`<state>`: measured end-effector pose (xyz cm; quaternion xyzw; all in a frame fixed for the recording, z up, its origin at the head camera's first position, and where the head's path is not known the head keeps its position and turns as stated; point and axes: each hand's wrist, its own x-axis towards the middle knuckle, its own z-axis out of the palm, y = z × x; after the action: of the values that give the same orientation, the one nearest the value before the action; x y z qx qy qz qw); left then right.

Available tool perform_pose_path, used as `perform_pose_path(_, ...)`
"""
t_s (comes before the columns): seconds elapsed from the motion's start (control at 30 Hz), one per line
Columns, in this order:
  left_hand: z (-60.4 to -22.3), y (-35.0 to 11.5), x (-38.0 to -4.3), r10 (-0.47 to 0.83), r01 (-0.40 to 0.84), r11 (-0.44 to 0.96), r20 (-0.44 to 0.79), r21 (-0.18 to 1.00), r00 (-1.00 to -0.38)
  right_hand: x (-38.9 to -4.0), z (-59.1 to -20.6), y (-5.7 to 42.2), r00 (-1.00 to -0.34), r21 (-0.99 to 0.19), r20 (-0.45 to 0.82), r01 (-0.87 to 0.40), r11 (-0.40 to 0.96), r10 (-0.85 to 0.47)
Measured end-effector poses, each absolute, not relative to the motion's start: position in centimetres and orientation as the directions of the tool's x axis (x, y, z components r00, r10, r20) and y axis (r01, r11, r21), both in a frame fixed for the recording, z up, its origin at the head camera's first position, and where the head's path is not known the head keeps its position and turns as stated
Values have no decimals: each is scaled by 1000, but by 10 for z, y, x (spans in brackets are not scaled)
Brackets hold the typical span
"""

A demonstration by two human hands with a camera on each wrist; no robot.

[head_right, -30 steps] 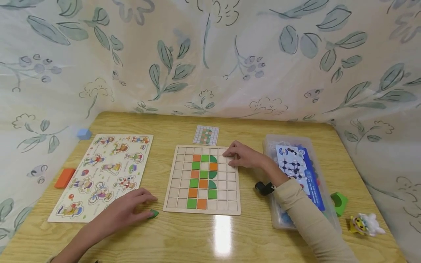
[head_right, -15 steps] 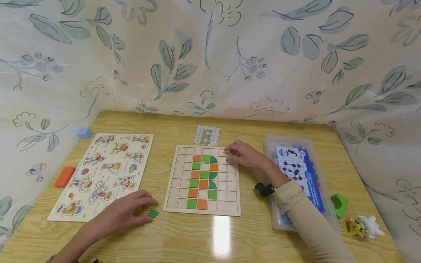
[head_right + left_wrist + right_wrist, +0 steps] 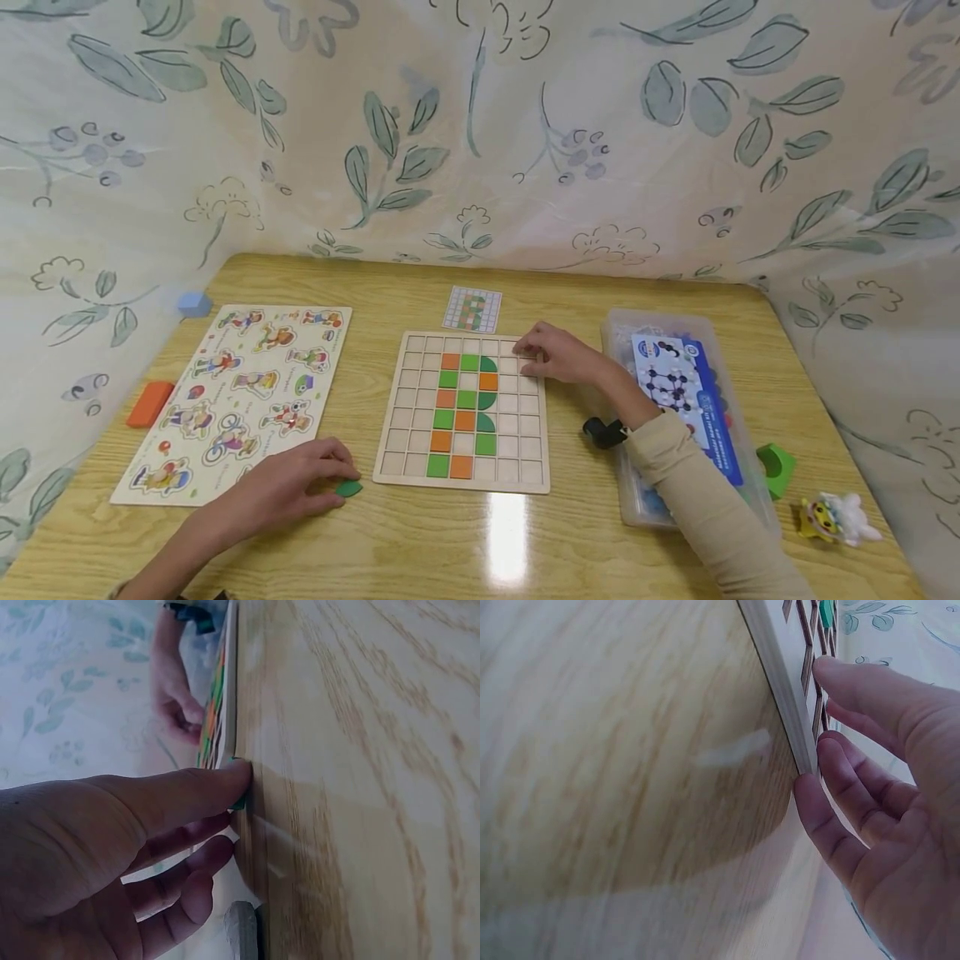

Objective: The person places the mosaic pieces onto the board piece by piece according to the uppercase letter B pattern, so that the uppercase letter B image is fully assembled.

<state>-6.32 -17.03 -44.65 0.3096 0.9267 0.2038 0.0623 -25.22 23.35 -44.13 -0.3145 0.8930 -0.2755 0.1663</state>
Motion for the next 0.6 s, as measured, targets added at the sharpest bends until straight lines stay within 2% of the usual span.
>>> perform_pose_path(0.17, -444, -169, -63, 601, 545, 727, -2, 418, -799, -252, -441, 234, -749, -588, -121, -474, 656, -651)
perform_pose_path(0.47, -442, -164, -60, 606, 588, 751, 39, 301, -795, -253, -441, 234, -749, -583, -129, -473, 661, -650)
perform_pose_path(0.6, -442, -164, -59, 603, 583, 757, 30, 294, -797, -252, -440, 233, -748, -583, -127, -475, 659, -652)
